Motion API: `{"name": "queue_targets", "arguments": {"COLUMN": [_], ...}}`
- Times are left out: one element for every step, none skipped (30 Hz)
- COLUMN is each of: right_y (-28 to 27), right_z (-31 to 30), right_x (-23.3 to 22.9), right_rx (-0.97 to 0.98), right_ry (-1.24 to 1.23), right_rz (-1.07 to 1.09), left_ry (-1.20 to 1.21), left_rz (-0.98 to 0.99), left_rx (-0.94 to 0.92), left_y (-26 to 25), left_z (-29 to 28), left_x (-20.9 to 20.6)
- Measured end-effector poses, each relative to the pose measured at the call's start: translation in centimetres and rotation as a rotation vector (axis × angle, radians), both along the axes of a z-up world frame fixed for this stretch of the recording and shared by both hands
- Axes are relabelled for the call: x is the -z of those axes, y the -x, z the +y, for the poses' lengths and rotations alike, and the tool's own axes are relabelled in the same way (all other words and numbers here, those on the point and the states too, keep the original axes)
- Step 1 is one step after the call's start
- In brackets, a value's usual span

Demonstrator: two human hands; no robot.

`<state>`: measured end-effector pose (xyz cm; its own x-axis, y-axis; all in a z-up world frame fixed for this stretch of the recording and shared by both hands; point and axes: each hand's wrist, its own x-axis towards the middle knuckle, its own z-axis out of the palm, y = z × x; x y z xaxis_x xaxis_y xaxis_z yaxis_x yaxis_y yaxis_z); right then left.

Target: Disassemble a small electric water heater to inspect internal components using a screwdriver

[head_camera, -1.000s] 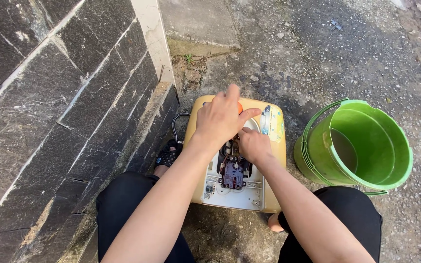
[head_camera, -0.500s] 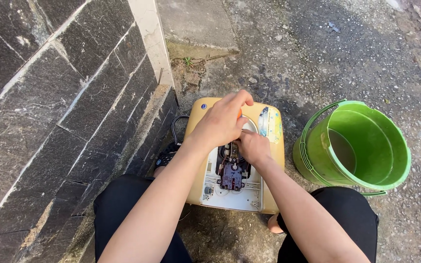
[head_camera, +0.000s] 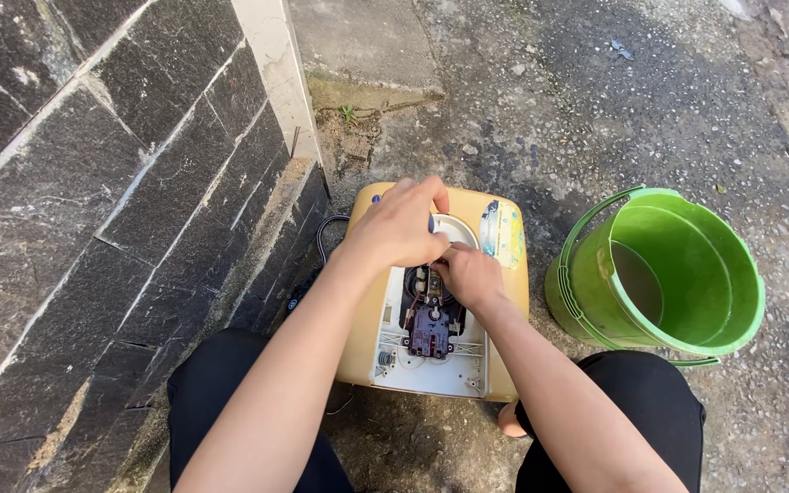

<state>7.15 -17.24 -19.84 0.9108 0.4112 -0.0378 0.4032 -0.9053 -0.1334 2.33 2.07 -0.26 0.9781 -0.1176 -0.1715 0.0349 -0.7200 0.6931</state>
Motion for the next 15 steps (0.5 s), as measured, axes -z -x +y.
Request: {"name": "queue_targets", "arguments": {"right_y": [0.0,0.0,0.0,0.0,-0.1,-0.2,-0.4,-0.6,-0.7,-0.4,-0.1,0.1,0.1,0.0,0.1], "right_z": [0.0,0.0,0.0,-0.1,0.0,0.1,-0.1,-0.3,-0.5,-0.5,-0.4,-0.4,-0.4,-0.4,-0.4], "right_x": [0.2,0.5,0.7,0.9,1.1,1.3,1.6,1.9,2.3,1.6,0.8,0.0,-0.3,-0.6,-0.9], "right_rx": [0.003,-0.011,-0.026,-0.026,-0.034,-0.041,-0.044,-0.044,-0.047,-0.051,-0.079,-0.108,-0.110,-0.125,-0.138], "right_ry": [0.000,-0.017,-0.034,-0.033,-0.023,-0.012,-0.010,-0.021,-0.032,-0.030,-0.023,-0.016,-0.014,-0.053,-0.094], "right_rz": [0.000,-0.005,-0.010,-0.010,-0.025,-0.040,-0.041,-0.048,-0.054,-0.054,-0.055,-0.056,-0.058,-0.040,-0.020], "left_ry": [0.000,0.030,0.061,0.062,0.020,-0.022,-0.019,-0.030,-0.040,-0.039,-0.048,-0.057,-0.056,-0.013,0.029], "left_rz": [0.000,0.019,0.037,0.037,0.001,-0.034,-0.035,-0.083,-0.129,-0.129,-0.117,-0.104,-0.106,-0.112,-0.117], "left_rx": [0.003,0.045,0.084,0.085,0.046,0.007,0.005,-0.079,-0.166,-0.170,-0.198,-0.226,-0.228,-0.237,-0.243], "left_y": [0.1,0.2,0.3,0.3,0.2,0.1,0.1,0.1,0.2,0.4,0.5,0.6,0.6,0.7,0.8], "left_z": [0.2,0.5,0.7,0.6,0.5,0.4,0.3,0.2,0.2,0.3,0.6,0.8,0.8,0.9,0.9], "left_x": [-0.1,-0.2,-0.3,-0.3,-0.3,-0.3,-0.5,-0.7,-0.9,-0.9,-0.9,-0.9,-1.1,-1.3,-1.5]}}
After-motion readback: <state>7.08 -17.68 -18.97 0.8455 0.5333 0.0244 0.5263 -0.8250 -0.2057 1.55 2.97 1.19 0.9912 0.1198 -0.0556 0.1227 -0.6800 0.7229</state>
